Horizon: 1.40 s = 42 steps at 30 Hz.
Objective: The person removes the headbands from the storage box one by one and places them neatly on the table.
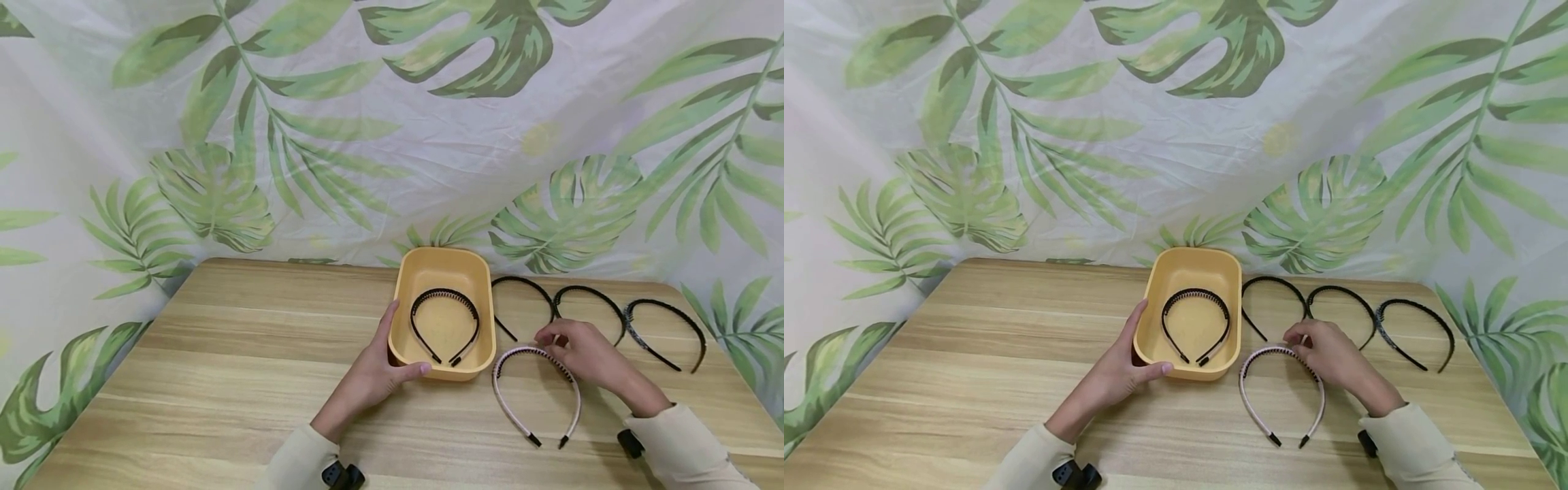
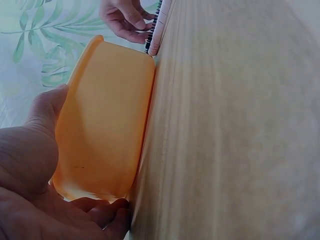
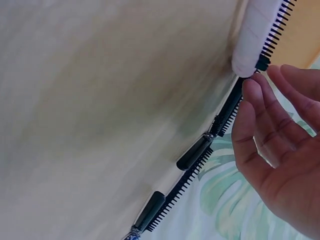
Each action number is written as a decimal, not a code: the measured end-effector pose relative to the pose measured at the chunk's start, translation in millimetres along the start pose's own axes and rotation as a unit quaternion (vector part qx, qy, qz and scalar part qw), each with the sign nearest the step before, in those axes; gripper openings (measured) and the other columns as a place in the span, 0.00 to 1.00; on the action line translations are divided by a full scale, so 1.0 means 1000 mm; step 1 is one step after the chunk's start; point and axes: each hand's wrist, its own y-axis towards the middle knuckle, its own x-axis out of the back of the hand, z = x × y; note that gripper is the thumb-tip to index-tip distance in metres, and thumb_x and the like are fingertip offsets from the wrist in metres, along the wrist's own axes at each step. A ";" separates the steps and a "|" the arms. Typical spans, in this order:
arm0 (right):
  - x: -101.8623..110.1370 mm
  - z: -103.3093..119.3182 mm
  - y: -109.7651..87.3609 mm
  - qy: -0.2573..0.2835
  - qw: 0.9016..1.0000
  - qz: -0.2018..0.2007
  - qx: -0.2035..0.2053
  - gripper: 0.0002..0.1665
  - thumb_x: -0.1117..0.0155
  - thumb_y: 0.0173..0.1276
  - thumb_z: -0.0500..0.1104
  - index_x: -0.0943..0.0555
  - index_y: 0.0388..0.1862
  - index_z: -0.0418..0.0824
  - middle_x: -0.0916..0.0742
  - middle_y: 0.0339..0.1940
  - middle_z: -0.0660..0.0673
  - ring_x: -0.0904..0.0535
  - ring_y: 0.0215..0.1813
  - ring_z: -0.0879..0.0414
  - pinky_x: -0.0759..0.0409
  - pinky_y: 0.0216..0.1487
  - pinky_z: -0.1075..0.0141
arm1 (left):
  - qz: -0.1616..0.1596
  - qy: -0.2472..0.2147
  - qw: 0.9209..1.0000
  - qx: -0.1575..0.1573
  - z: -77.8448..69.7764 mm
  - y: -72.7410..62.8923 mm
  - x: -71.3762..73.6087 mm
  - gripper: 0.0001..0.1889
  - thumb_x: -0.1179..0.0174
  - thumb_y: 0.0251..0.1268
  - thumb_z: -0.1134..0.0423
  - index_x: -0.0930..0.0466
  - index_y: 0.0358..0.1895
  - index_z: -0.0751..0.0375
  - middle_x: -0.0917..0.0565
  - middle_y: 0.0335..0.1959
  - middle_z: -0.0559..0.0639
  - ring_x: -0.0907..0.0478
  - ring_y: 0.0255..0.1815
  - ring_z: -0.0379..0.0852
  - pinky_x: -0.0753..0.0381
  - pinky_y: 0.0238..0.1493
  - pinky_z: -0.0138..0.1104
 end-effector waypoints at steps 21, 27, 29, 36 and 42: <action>0.015 0.018 0.008 0.004 0.998 -0.055 -0.026 0.09 0.33 0.70 0.31 0.11 0.47 0.32 0.09 0.37 0.44 0.21 0.36 0.57 0.26 0.32 0.68 | -0.013 0.006 1.000 0.000 -0.001 -0.002 -0.003 0.64 0.21 0.58 0.50 0.63 0.87 0.36 0.44 0.85 0.60 0.37 0.81 0.59 0.40 0.80 0.56; 0.018 0.027 0.014 0.012 0.998 -0.045 -0.029 0.10 0.33 0.71 0.33 0.11 0.48 0.33 0.10 0.36 0.46 0.20 0.37 0.57 0.24 0.34 0.67 | -0.013 0.010 1.000 -0.002 -0.001 -0.001 -0.004 0.64 0.21 0.58 0.50 0.64 0.87 0.37 0.43 0.85 0.61 0.37 0.81 0.60 0.40 0.80 0.57; 0.019 0.030 0.015 0.014 0.999 -0.045 -0.025 0.10 0.33 0.72 0.33 0.11 0.49 0.33 0.10 0.37 0.45 0.19 0.38 0.56 0.24 0.35 0.66 | -0.012 0.011 1.000 -0.003 -0.001 -0.001 -0.004 0.64 0.21 0.58 0.50 0.64 0.87 0.37 0.44 0.85 0.61 0.38 0.82 0.60 0.40 0.80 0.57; 0.022 0.038 0.022 0.028 0.998 -0.047 -0.017 0.10 0.34 0.73 0.34 0.12 0.50 0.34 0.09 0.39 0.43 0.20 0.36 0.57 0.24 0.34 0.66 | -0.009 0.006 1.000 -0.004 -0.002 -0.001 -0.004 0.65 0.20 0.58 0.51 0.65 0.87 0.38 0.45 0.86 0.61 0.39 0.82 0.61 0.41 0.81 0.57; 0.023 0.047 0.028 0.021 0.999 -0.047 -0.015 0.10 0.34 0.75 0.36 0.11 0.50 0.36 0.09 0.42 0.43 0.17 0.40 0.55 0.22 0.38 0.62 | -0.002 -0.001 1.000 -0.001 -0.003 0.000 -0.001 0.66 0.20 0.56 0.51 0.66 0.87 0.38 0.46 0.86 0.60 0.37 0.81 0.61 0.41 0.81 0.57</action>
